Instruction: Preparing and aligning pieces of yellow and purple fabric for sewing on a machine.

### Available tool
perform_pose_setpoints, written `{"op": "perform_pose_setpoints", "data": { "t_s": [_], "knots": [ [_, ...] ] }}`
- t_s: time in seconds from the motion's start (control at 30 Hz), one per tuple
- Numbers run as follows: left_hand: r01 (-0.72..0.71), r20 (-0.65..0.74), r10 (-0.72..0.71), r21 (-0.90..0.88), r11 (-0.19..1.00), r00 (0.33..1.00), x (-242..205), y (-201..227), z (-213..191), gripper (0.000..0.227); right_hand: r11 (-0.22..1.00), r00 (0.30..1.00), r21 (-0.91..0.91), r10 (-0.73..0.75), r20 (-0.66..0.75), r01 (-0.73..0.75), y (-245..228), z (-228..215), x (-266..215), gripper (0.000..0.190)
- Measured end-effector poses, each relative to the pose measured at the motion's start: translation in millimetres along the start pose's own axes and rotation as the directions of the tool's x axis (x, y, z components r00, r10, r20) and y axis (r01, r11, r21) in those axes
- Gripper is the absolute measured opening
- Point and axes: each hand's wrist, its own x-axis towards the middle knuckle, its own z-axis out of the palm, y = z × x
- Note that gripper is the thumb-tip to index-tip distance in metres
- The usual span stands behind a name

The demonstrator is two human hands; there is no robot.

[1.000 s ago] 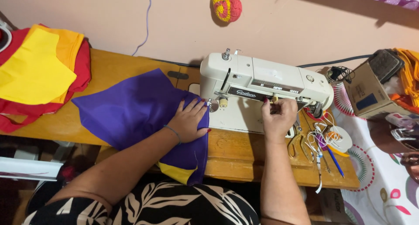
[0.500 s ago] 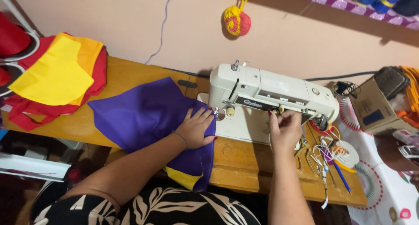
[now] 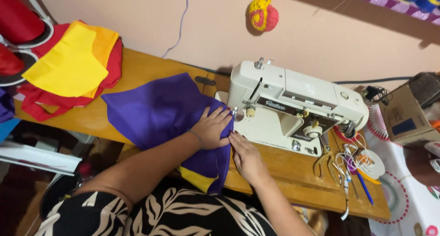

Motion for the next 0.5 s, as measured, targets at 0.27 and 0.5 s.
{"op": "perform_pose_setpoints", "data": {
  "t_s": [0.27, 0.5],
  "knots": [
    [-0.072, -0.122, 0.078, 0.05, 0.996, 0.989, 0, -6, 21, 0.098, 0.995, 0.995, -0.029, -0.097, -0.027, 0.096, 6, 3, 2, 0.044],
    [-0.122, -0.244, 0.133, 0.061, 0.991, 0.961, 2, -13, 56, 0.098, 0.995, 0.996, -0.052, -0.09, -0.003, 0.09, 11, 6, -2, 0.043]
  ]
}}
